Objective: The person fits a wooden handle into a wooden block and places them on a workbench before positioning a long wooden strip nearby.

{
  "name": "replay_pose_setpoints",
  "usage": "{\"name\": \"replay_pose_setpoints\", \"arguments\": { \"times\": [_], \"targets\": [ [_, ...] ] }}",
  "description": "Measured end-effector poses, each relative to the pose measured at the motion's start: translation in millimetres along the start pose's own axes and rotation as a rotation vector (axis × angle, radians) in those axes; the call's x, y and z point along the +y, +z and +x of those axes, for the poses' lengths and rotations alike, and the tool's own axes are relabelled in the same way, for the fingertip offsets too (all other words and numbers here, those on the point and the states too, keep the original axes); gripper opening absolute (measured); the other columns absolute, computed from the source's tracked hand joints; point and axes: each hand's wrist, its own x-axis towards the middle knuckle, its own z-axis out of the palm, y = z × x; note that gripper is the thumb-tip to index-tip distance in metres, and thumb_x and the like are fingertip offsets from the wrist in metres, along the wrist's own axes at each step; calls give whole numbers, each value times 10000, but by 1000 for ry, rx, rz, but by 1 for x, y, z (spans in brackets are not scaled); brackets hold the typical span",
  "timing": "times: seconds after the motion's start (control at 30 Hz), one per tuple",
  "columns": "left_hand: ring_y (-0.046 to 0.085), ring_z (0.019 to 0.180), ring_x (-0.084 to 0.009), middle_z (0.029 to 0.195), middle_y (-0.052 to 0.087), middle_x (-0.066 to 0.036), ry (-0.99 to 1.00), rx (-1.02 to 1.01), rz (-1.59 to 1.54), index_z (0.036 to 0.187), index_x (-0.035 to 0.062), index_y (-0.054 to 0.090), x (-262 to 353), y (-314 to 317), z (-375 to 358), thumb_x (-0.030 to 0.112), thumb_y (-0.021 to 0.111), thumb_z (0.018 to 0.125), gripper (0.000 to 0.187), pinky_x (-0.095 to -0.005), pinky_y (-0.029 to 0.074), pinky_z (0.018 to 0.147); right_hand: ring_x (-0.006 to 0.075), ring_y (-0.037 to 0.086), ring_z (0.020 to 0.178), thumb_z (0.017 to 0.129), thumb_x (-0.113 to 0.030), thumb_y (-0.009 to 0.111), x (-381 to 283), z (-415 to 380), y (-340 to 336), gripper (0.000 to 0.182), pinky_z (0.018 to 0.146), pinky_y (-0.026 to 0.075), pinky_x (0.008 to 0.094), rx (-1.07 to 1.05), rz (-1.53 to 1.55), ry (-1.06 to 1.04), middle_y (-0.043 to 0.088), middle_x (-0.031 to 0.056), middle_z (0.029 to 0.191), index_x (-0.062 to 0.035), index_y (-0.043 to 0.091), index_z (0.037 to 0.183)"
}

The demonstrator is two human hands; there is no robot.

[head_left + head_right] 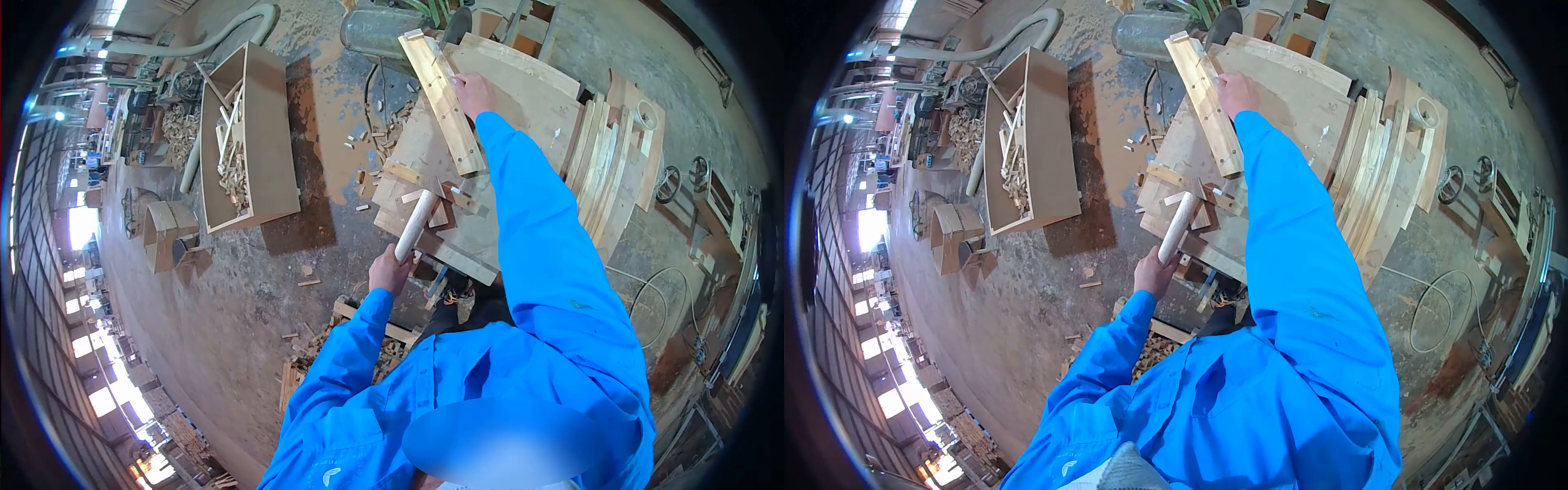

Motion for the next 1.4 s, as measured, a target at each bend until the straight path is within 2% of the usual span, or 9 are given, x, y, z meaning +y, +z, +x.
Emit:
{"name": "replay_pose_setpoints", "arguments": {
  "times": [0.2, 0.27, 0.4, 0.5, 0.67, 0.77, 0.87, 1.07, 1.4],
  "targets": [
    [711, 975, -483, 993, 744, -273, 21, 27, -7, 1068, 44, 665, 1, 7, 9, 491, 740, 952, 467, -580, 545, 816, 422, 715, 1056, 988, -291, 652, 10, 8, 6, 250, 942, 567, 515, 73, 7, -45, 772, 177, 1113, -149, 838, 1074],
    [708, 980, -486, 998, 743, -272, 24, 34, -9, 1071, 45, 663, 14, -2, 13, 491, 742, 951, 469, -581, 543, 818, 418, 719, 1058, 989, -281, 641, 7, 24, -4, 254, 944, 567, 513, 23, -12, 74, 777, 177, 1106, -132, 840, 1041],
    [700, 998, -494, 1015, 744, -269, -3, 15, 6, 1090, 50, 659, 15, 0, 15, 478, 749, 949, 460, -580, 540, 826, 418, 721, 1053, 988, -281, 635, 19, 25, -11, 261, 939, 567, 521, 55, -56, 111, 778, 185, 1097, -126, 835, 1049],
    [696, 1007, -496, 1025, 744, -268, 17, 18, -16, 1102, 53, 656, 16, -4, 11, 463, 758, 946, 450, -581, 538, 832, 417, 721, 1041, 972, -291, 666, 16, 15, -23, 274, 948, 563, 520, 117, 31, 196, 776, 195, 1097, -92, 813, 1089],
    [701, 995, -495, 1018, 743, -272, 43, 11, -13, 1094, 55, 634, 15, -8, 5, 441, 743, 960, 422, -591, 544, 842, 421, 695, 1087, 941, -269, 715, 7, -19, -37, 309, 974, 549, 517, 129, -39, -78, 752, 220, 1116, -23, 771, 1118],
    [692, 1009, -500, 1029, 741, -270, 27, -6, -14, 1087, 49, 639, 9, -9, 1, 438, 751, 956, 426, -590, 537, 847, 427, 685, 1105, 943, -251, 700, 8, -29, -32, 283, 971, 548, 524, 89, 66, 18, 744, 227, 1108, -34, 780, 1106],
    [693, 1007, -503, 1018, 741, -272, -2, -27, -1, 1078, 48, 632, 5, -10, -3, 431, 750, 958, 418, -594, 541, 845, 423, 695, 1075, 958, -260, 670, 1, -43, -35, 283, 970, 548, 524, 58, -12, 55, 752, 220, 1112, -37, 786, 1087],
    [705, 992, -493, 997, 744, -265, 20, -41, 7, 1060, 53, 615, -11, -9, -16, 443, 737, 966, 419, -593, 555, 833, 426, 719, 1010, 994, -304, 609, 2, -52, -21, 311, 941, 558, 531, 35, -35, 6, 774, 210, 1079, -83, 819, 1057],
    [708, 956, -495, 970, 742, -266, -61, -76, -16, 1057, 63, 615, -22, -14, -33, 442, 736, 963, 409, -597, 553, 811, 417, 735, 1004, 978, -302, 662, -23, -20, 10, 267, 925, 568, 513, -68, -28, 92, 784, 188, 1052, -119, 836, 1065]
  ]
}}
